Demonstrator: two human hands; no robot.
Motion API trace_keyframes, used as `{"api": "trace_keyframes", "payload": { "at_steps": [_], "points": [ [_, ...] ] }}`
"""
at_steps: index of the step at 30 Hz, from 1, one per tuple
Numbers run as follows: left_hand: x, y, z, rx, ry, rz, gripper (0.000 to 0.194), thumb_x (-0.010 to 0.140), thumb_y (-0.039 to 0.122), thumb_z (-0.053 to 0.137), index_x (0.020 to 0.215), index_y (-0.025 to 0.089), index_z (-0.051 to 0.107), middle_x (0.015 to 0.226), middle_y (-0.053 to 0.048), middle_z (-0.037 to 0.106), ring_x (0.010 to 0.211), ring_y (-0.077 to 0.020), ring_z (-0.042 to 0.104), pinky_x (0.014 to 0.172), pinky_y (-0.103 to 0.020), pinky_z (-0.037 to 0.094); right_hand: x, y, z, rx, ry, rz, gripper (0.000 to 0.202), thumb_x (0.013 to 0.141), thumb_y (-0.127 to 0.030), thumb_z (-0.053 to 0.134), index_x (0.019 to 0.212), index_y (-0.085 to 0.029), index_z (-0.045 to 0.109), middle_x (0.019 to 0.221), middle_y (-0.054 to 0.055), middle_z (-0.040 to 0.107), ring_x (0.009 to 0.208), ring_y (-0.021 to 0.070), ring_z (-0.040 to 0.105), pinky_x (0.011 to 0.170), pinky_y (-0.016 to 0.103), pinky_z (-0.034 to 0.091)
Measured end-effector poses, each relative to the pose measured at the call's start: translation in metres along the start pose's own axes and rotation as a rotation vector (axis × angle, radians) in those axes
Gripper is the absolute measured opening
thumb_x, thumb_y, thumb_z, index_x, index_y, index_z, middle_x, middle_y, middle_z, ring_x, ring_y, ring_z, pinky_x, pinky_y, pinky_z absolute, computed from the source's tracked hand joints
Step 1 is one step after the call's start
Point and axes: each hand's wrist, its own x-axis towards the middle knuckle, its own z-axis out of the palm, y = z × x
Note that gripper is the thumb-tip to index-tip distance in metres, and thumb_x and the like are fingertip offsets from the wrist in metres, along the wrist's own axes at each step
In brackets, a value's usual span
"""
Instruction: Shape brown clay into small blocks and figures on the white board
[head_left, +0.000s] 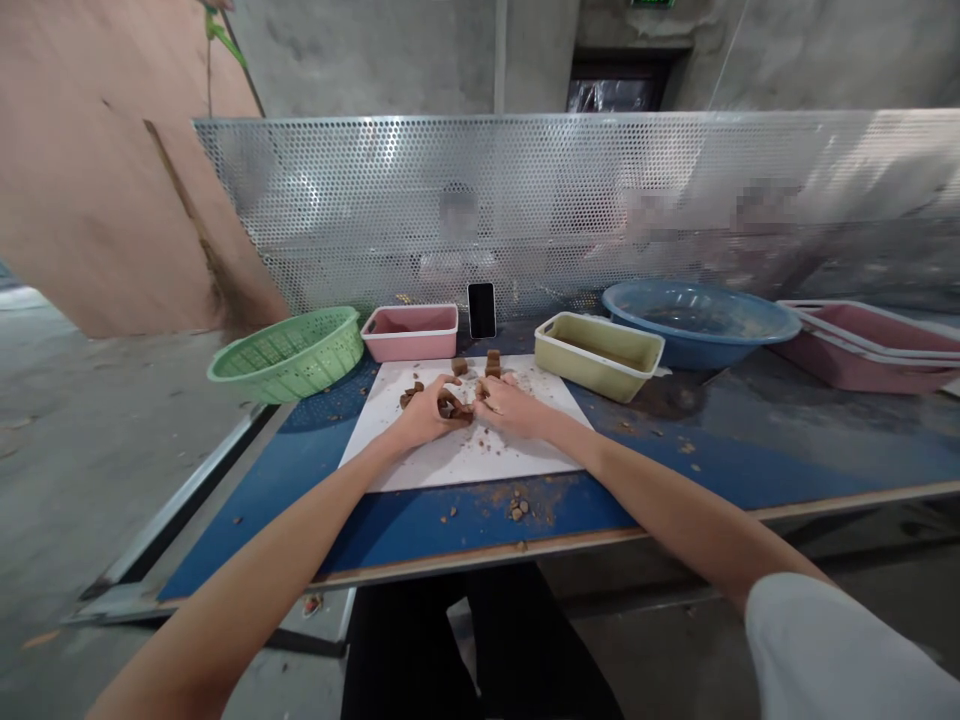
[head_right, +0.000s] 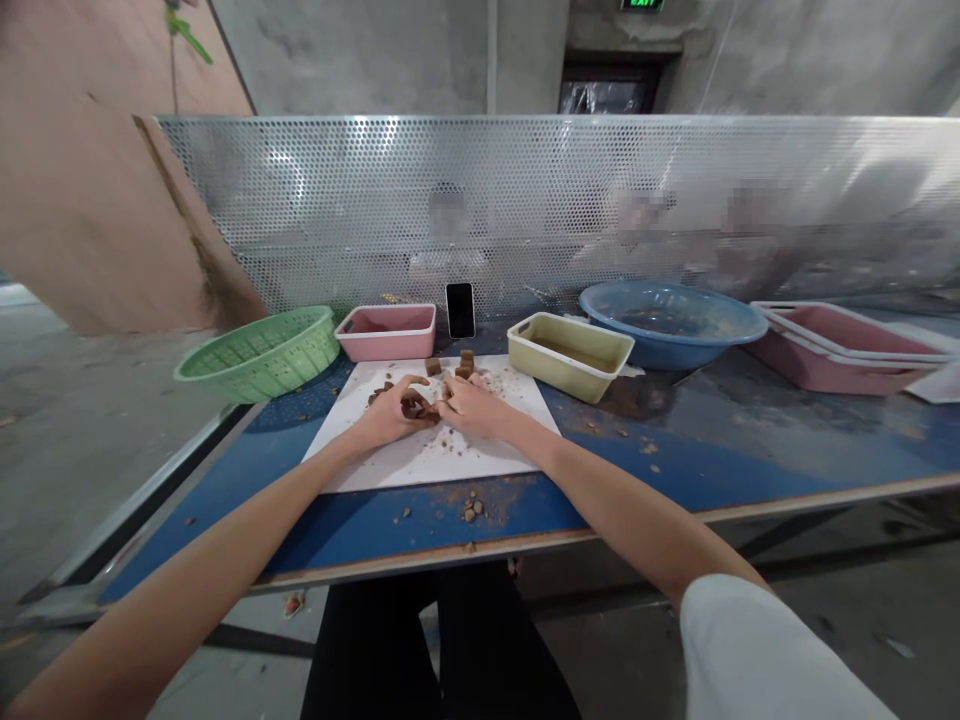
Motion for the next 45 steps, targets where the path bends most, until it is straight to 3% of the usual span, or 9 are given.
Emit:
{"api": "trace_keyframes", "payload": {
  "at_steps": [7, 13, 17, 21, 32, 35, 40, 45],
  "points": [
    [0.0, 0.0, 0.001, -0.008, -0.019, 0.008, 0.067, 0.073, 0.04, 0.085, 0.127, 0.022, 0.05, 0.095, -0.004, 0.077, 0.086, -0.0218, 0.074, 0.083, -0.036, 0.056, 0.005, 0.0, -0.001, -0.092, -0.084, 0.035, 0.018, 0.099, -0.032, 0.046, 0.09, -0.02, 0.056, 0.094, 0.011, 0.065, 0.095, 0.0272, 0.057, 0.093, 0.043, 0.037],
    [0.002, -0.007, 0.004, -0.01, 0.0, 0.014, 0.066, 0.074, 0.04, 0.086, 0.127, 0.022, 0.051, 0.097, -0.005, 0.077, 0.084, -0.0212, 0.073, 0.081, -0.035, 0.056, 0.001, -0.007, -0.009, -0.157, -0.143, -0.008, 0.03, 0.103, -0.031, 0.045, 0.08, -0.019, 0.059, 0.093, 0.013, 0.067, 0.094, 0.028, 0.057, 0.092, 0.043, 0.035],
    [0.002, -0.009, -0.005, -0.064, -0.062, 0.019, 0.069, 0.072, 0.042, 0.088, 0.128, 0.022, 0.054, 0.105, -0.008, 0.078, 0.095, -0.0242, 0.075, 0.089, -0.039, 0.058, -0.003, -0.006, -0.014, -0.134, -0.109, -0.027, 0.034, 0.106, -0.031, 0.042, 0.079, -0.019, 0.059, 0.097, 0.013, 0.067, 0.091, 0.026, 0.055, 0.094, 0.044, 0.035],
    [0.0, -0.009, -0.019, -0.13, -0.148, 0.031, 0.057, 0.083, 0.046, 0.081, 0.129, 0.021, 0.057, 0.113, -0.012, 0.079, 0.106, -0.0249, 0.076, 0.097, -0.041, 0.056, -0.005, -0.008, -0.017, -0.088, -0.076, -0.04, 0.037, 0.108, -0.035, 0.037, 0.082, -0.019, 0.059, 0.102, 0.011, 0.066, 0.093, 0.0245, 0.054, 0.097, 0.043, 0.036],
    [0.002, -0.013, -0.018, -0.127, -0.136, 0.042, 0.055, 0.079, 0.046, 0.083, 0.124, 0.021, 0.063, 0.104, -0.01, 0.08, 0.096, -0.0255, 0.077, 0.093, -0.043, 0.059, 0.001, -0.012, -0.011, -0.172, -0.212, -0.069, 0.036, 0.105, -0.034, 0.045, 0.074, -0.019, 0.057, 0.084, 0.01, 0.067, 0.083, 0.0244, 0.056, 0.094, 0.043, 0.035],
    [0.002, -0.013, -0.018, -0.13, -0.131, 0.038, 0.056, 0.079, 0.045, 0.083, 0.125, 0.021, 0.063, 0.105, -0.01, 0.08, 0.097, -0.0252, 0.076, 0.094, -0.043, 0.058, 0.0, -0.009, -0.012, -0.162, -0.188, -0.07, 0.039, 0.106, -0.035, 0.044, 0.073, -0.019, 0.057, 0.084, 0.01, 0.067, 0.081, 0.023, 0.055, 0.094, 0.043, 0.035],
    [0.001, -0.01, -0.021, -0.152, -0.149, 0.055, 0.055, 0.082, 0.041, 0.081, 0.13, 0.021, 0.061, 0.121, -0.015, 0.077, 0.11, -0.0276, 0.075, 0.099, -0.045, 0.057, -0.001, 0.004, -0.015, -0.178, -0.077, -0.116, 0.043, 0.109, -0.033, 0.034, 0.08, -0.018, 0.062, 0.096, 0.012, 0.068, 0.093, 0.0247, 0.057, 0.1, 0.045, 0.033],
    [0.001, -0.008, -0.021, -0.137, -0.174, 0.059, 0.053, 0.082, 0.04, 0.081, 0.128, 0.022, 0.063, 0.117, -0.012, 0.079, 0.109, -0.0261, 0.075, 0.099, -0.042, 0.057, 0.001, 0.005, -0.013, -0.173, -0.11, -0.121, 0.04, 0.106, -0.031, 0.038, 0.076, -0.019, 0.06, 0.09, 0.01, 0.068, 0.084, 0.0222, 0.055, 0.099, 0.044, 0.033]
  ]
}}
